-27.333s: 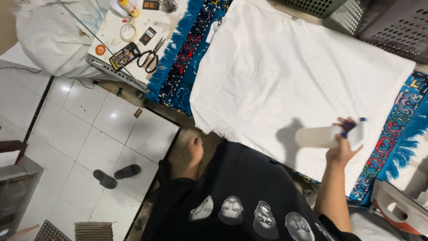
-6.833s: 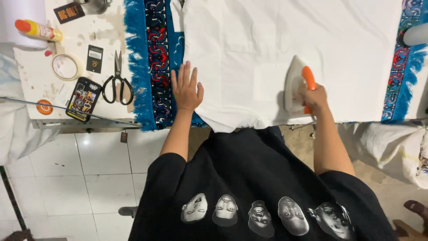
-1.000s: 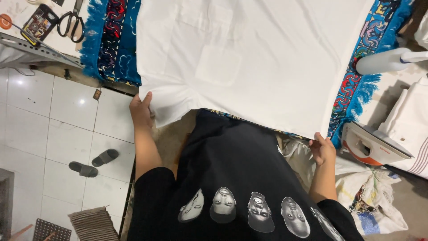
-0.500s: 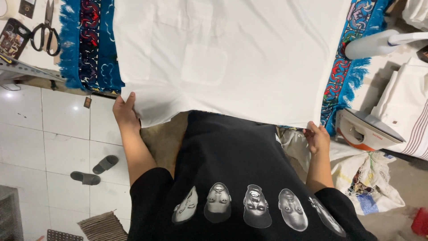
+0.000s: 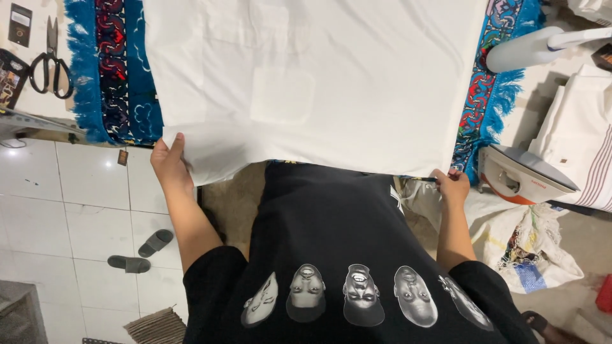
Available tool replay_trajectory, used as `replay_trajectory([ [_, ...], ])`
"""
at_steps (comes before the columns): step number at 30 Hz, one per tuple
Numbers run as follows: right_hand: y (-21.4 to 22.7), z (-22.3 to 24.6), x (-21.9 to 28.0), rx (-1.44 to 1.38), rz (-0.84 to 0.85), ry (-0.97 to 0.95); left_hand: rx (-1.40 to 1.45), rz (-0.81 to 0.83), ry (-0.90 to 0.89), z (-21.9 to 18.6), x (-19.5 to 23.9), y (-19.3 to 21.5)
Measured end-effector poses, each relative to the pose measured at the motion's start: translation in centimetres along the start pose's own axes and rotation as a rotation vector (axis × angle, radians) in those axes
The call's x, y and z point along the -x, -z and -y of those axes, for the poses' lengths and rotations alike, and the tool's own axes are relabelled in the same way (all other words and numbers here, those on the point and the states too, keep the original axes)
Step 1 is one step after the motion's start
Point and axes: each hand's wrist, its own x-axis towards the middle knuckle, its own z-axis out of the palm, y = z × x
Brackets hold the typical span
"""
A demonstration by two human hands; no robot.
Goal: The person irons a white shirt on a patterned mat. They spray water on the shirt, smooth it with their hands, and use an iron to press the fabric. The shirt is flipped and repositioned multiple times during the process.
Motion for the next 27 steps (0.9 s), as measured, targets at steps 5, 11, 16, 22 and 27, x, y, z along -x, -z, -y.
replay_trajectory([
  [5, -0.1, -3.1, -1.5, 0.016, 0.063, -0.025, -0.026, -0.029, 0.033, -0.1, 0.8, 0.1],
  [11, 1.9, 2.1, 1.0, -0.408, 0.292, -0.16, 0.0, -0.023, 0.035, 0.1, -0.1, 0.8],
  [16, 2.9, 6.5, 1.2, -0.517, 0.31, -0.131, 0.083, -0.024, 0.02, -1.8, -1.8, -0.5],
  [22, 1.6, 10.3, -1.9, -0.629, 0.269, -0.103, 0.071, -0.003, -0.064, -4.9, -5.2, -3.7],
  [27, -0.1, 15.5, -4.5, -0.815, 0.259, -0.135, 0.137, 0.071, -0.02, -7.1, -10.0, -7.0],
])
